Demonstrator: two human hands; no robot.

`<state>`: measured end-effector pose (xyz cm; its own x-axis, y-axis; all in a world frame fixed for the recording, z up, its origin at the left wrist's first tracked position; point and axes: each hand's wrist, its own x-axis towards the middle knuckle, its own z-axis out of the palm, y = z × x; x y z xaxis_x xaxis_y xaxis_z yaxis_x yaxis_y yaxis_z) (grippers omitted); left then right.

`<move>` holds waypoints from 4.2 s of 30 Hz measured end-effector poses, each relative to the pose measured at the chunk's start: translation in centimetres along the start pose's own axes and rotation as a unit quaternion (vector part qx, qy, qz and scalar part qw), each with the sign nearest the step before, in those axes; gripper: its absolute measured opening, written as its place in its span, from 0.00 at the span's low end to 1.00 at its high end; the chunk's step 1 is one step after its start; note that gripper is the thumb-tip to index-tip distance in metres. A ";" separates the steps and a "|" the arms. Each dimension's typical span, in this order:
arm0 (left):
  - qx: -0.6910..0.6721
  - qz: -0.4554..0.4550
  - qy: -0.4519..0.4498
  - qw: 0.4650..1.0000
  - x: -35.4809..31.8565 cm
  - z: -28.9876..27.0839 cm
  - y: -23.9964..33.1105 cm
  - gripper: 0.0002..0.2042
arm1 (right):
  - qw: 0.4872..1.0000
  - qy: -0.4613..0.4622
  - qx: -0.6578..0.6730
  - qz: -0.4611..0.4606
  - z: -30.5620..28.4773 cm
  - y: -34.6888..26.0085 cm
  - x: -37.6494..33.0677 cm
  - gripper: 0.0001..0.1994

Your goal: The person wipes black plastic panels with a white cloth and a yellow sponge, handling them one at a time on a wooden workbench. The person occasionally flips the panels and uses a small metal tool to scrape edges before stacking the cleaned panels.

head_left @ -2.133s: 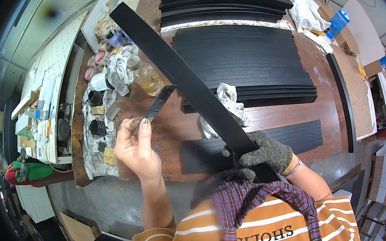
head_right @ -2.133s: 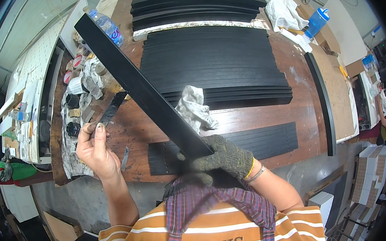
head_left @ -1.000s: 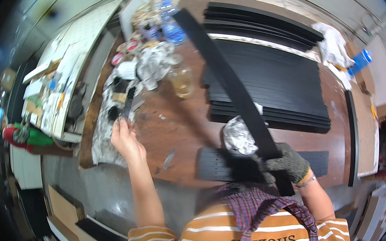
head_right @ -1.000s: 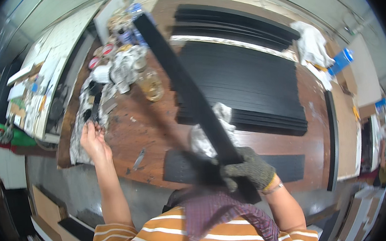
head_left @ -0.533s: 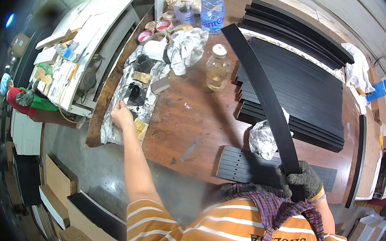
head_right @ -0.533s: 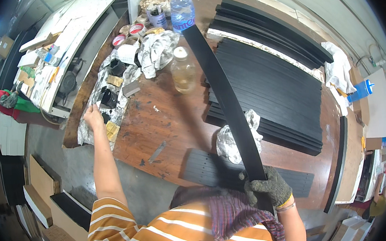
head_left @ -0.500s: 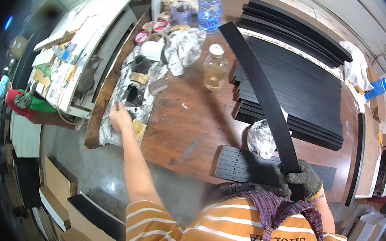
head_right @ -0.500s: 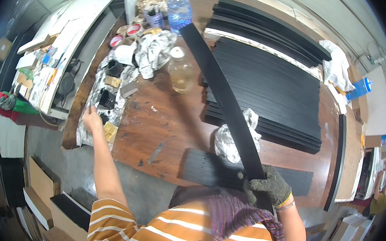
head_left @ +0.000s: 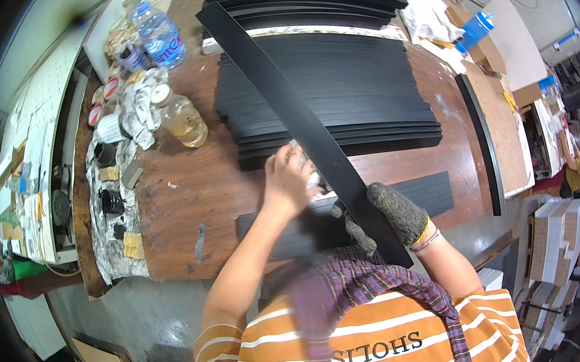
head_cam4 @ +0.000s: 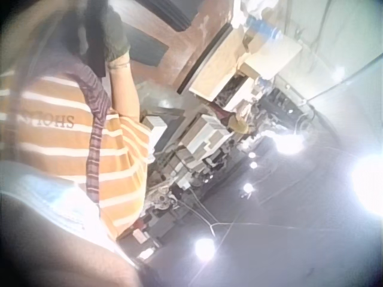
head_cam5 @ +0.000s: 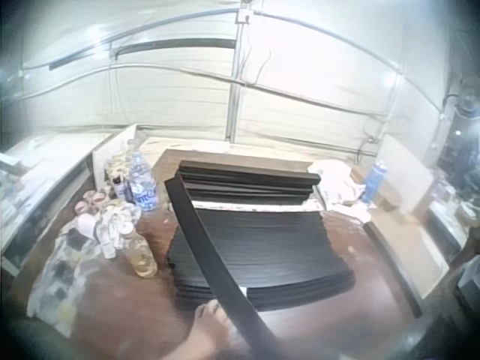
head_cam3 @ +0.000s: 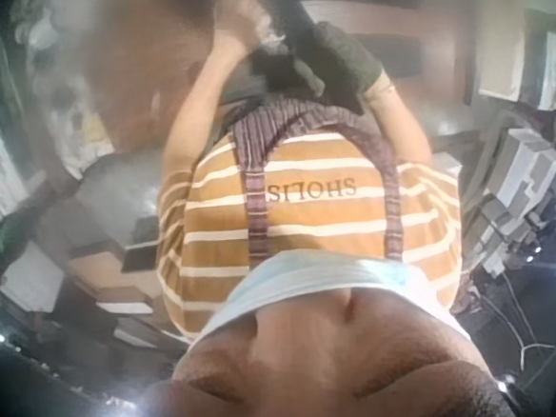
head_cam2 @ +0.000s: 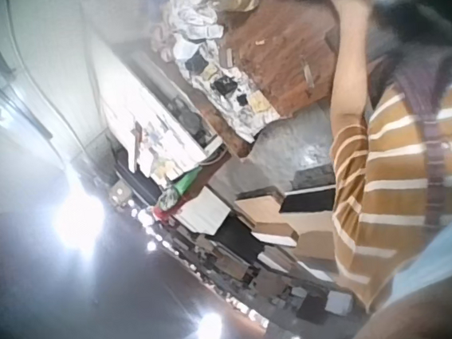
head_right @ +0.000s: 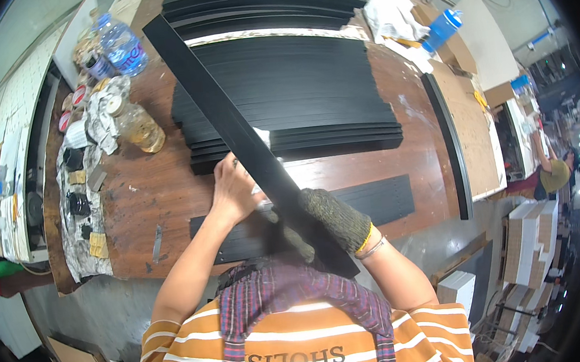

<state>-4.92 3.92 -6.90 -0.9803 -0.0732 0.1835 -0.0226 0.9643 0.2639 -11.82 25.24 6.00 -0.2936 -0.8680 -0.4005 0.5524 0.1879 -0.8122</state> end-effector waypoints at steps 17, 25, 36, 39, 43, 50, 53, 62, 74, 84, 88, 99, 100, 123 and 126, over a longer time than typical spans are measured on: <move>-0.236 0.135 0.017 0.962 -3.0 -10.3 4.7 0.12 | 0.989 0.088 0.110 -0.044 -4.2 2.5 -2.0 0.45; -0.274 0.077 0.193 0.939 0.1 -11.1 5.9 0.12 | 0.904 0.116 -0.204 -0.358 -4.8 -0.6 2.3 0.27; -0.508 -0.134 0.234 0.818 1.3 -10.8 6.4 0.08 | 0.909 0.252 0.038 -0.330 -7.5 -3.4 2.6 0.27; -0.272 0.097 0.253 0.923 2.5 -8.2 10.5 0.09 | 0.768 0.361 -0.326 -0.416 -6.9 -2.5 4.9 0.26; -0.339 0.091 0.132 0.927 0.1 -6.2 9.4 0.12 | 0.910 0.066 0.296 -0.283 -7.1 -3.3 2.3 0.23; -0.387 -0.105 0.299 0.866 0.6 -7.3 5.4 0.16 | 0.976 0.035 0.100 -0.191 -6.3 -3.4 2.0 0.29; -0.190 0.141 0.272 0.933 3.4 -8.3 7.2 0.19 | 0.846 0.166 -0.367 -0.350 -4.6 -0.3 2.6 0.16; -0.104 0.210 0.319 0.918 3.8 -10.0 7.6 0.13 | 0.929 0.137 -0.286 -0.192 -4.1 3.9 1.7 0.20; -0.777 -0.083 0.297 0.549 -0.2 -8.9 3.0 0.21 | 0.986 -0.091 0.096 -0.101 -3.2 1.7 0.6 0.24; -0.122 0.080 0.341 0.929 3.3 -10.2 8.1 0.16 | 0.814 0.146 -0.439 -0.353 -5.6 7.3 1.5 0.20; -0.181 -0.004 0.382 0.906 2.8 -11.0 6.7 0.13 | 0.934 -0.239 0.168 -0.207 -5.4 5.0 1.0 0.28; -0.076 0.213 0.265 0.937 2.3 -12.5 11.0 0.08 | 0.967 0.073 0.222 -0.103 -4.3 2.8 0.2 0.29; -0.097 0.290 0.213 0.928 2.0 -12.0 11.4 0.10 | 0.982 0.140 -0.032 -0.125 -4.1 2.6 -0.3 0.28; -0.145 -0.153 0.482 0.851 0.7 -15.5 -10.8 0.10 | 0.842 -0.067 -0.512 -0.155 -9.6 7.6 -8.2 0.16; -0.050 0.089 0.328 0.939 -0.7 -11.3 2.5 0.07 | 0.741 -0.065 -0.630 -0.225 -9.9 7.8 -7.5 0.16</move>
<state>-2.06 3.51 4.32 -0.6343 -0.0854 0.7683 0.1818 0.9495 0.2556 -13.03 37.72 -1.56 -0.1043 -0.9945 0.0096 -0.7686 0.0745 -0.6354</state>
